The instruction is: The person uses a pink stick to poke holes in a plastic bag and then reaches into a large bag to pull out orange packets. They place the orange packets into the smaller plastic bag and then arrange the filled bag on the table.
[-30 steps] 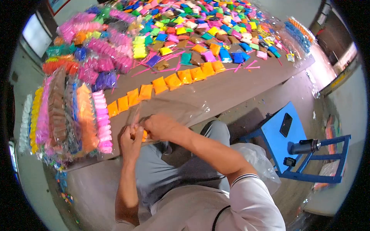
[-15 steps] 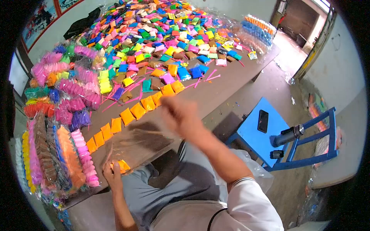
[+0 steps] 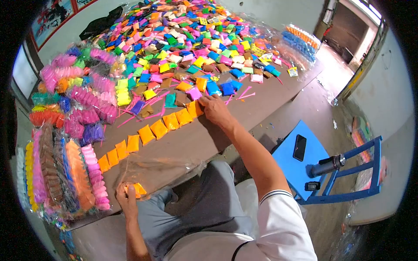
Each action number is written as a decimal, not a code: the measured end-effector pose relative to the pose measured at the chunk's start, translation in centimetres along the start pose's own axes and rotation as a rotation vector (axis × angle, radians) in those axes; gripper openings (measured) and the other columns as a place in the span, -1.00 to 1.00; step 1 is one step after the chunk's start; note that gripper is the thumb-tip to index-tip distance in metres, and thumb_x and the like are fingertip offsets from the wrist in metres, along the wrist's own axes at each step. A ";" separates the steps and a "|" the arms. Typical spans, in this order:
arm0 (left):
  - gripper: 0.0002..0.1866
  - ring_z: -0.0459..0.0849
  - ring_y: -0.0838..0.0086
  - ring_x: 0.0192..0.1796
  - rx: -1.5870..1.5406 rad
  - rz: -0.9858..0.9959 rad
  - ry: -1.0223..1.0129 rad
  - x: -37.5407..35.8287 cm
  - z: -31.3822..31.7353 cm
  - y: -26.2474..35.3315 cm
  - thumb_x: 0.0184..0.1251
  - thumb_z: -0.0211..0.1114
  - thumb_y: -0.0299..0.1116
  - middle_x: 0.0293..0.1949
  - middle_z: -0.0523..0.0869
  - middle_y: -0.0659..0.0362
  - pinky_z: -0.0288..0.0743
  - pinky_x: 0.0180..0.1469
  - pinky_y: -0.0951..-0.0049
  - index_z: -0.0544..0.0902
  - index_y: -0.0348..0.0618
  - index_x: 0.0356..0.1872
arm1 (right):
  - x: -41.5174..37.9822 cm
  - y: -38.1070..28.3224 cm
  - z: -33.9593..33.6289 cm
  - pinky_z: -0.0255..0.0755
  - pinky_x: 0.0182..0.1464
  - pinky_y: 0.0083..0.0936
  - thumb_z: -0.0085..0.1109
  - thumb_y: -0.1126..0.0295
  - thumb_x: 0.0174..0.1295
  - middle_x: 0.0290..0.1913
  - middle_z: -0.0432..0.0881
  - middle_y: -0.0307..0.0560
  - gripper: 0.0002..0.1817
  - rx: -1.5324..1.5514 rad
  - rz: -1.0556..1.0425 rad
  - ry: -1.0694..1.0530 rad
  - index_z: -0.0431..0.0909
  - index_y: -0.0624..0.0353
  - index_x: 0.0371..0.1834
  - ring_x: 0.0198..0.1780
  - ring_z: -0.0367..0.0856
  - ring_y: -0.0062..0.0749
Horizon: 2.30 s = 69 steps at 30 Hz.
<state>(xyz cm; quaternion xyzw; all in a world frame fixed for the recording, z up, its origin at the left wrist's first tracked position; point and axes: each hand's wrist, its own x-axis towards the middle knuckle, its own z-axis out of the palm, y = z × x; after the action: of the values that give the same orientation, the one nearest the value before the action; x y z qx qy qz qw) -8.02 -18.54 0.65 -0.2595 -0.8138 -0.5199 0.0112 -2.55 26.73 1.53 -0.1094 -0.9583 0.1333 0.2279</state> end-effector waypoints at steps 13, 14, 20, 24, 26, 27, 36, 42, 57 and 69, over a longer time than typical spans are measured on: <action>-0.57 0.59 0.25 -0.23 0.024 -0.011 -0.010 0.1 0.0 0.5 0.35 0.18 -0.14 -0.32 0.65 0.05 0.43 -0.11 0.29 0.65 -0.33 0.01 | 1.2 -2.7 -0.1 0.26 0.40 -0.25 0.24 0.52 -0.07 0.30 0.45 0.13 -0.28 -0.072 -0.297 -0.083 0.36 0.31 0.29 0.30 0.40 0.00; -0.58 0.60 0.24 -0.22 0.035 -0.012 -0.003 0.1 0.1 0.8 0.34 0.19 -0.16 -0.31 0.65 0.04 0.43 -0.10 0.29 0.66 -0.31 0.00 | 1.7 -2.5 0.1 0.26 0.40 -0.25 0.24 0.52 -0.07 0.30 0.45 0.13 -0.28 -0.075 -0.303 -0.086 0.36 0.31 0.29 0.30 0.40 0.00; -0.69 0.56 0.33 -0.27 0.086 0.091 0.055 -0.1 0.3 -1.4 0.40 0.18 -0.23 -0.33 0.58 0.08 0.44 -0.17 0.33 0.53 -0.36 -0.29 | 2.6 -2.1 1.1 0.39 0.24 -0.20 0.29 0.42 -0.08 0.03 0.65 0.08 -0.44 -0.147 -0.322 -0.037 0.49 0.29 0.10 0.09 0.60 -0.01; -0.65 0.59 0.13 -0.13 0.092 -0.049 0.038 -0.6 0.4 -2.0 0.30 0.23 -0.19 -0.25 0.66 0.01 0.39 0.00 0.18 0.66 -0.28 -0.10 | -0.1 -0.5 -0.7 0.52 -0.10 -0.27 0.22 0.41 0.04 -0.12 0.69 0.08 -0.58 0.166 0.183 0.018 0.55 0.20 0.04 -0.10 0.67 -0.11; -0.66 0.59 0.08 -0.13 0.034 -0.022 0.067 -0.3 0.6 -1.7 0.29 0.24 -0.18 -0.26 0.65 -0.02 0.39 -0.01 0.16 0.65 -0.30 -0.15 | -2.3 -0.3 -3.1 0.52 -0.25 -0.41 0.19 0.41 0.08 -0.20 0.68 0.00 -0.62 0.539 0.411 0.130 0.55 0.19 0.01 -0.23 0.66 -0.29; -0.66 0.59 0.08 -0.13 0.042 -0.041 0.062 -0.3 0.6 -1.8 0.29 0.24 -0.18 -0.26 0.65 -0.02 0.39 -0.01 0.16 0.65 -0.30 -0.15 | -3.2 -2.7 -6.3 0.50 -0.28 -0.49 0.19 0.40 0.08 -0.23 0.67 -0.05 -0.63 0.716 0.507 0.126 0.54 0.21 0.00 -0.28 0.63 -0.39; -0.71 0.60 0.08 -0.17 0.107 -0.035 0.084 -0.2 0.5 -1.2 0.26 0.30 -0.20 -0.32 0.65 -0.02 0.41 -0.05 0.13 0.65 -0.28 -0.26 | -9.9 -23.0 -11.1 0.52 -0.06 -0.46 0.25 0.45 0.11 -0.14 0.64 -0.09 -0.58 1.097 0.297 -0.551 0.44 0.25 0.06 -0.08 0.63 -0.47; -0.76 0.58 0.18 -0.30 0.115 0.068 0.132 0.1 0.5 -0.6 0.29 0.28 -0.26 -0.41 0.62 0.03 0.41 -0.16 0.20 0.63 -0.27 -0.33 | -6.3 -27.4 -2.9 0.51 -0.10 -0.21 0.20 0.35 0.08 -0.25 0.63 0.22 -0.57 0.558 0.241 -0.509 0.44 0.28 0.03 -0.15 0.65 0.09; -0.73 0.60 0.06 -0.24 0.113 0.073 0.109 0.0 0.3 -0.3 0.26 0.31 -0.20 -0.38 0.65 0.00 0.38 -0.09 0.11 0.60 -0.24 -0.37 | -6.1 -26.8 1.9 0.49 0.02 -0.10 0.24 0.27 0.16 -0.07 0.60 0.33 -0.49 0.411 -0.023 -0.399 0.40 0.30 0.13 -0.01 0.59 0.25; -0.73 0.60 0.05 -0.19 0.140 0.117 0.138 0.1 0.4 -0.5 0.24 0.31 -0.21 -0.34 0.66 -0.01 0.38 -0.08 0.10 0.62 -0.25 -0.29 | -4.4 -25.9 -1.7 0.41 0.10 -0.13 0.40 0.16 0.15 0.00 0.55 0.25 -0.38 0.541 -0.124 -0.822 0.42 0.29 0.18 0.07 0.55 0.17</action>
<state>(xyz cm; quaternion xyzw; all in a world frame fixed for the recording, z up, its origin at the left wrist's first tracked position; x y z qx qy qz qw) -8.23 -18.28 0.05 -0.2687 -0.8290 -0.4767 0.1157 -1.78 1.54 9.13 0.0724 -0.9047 0.3953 -0.1412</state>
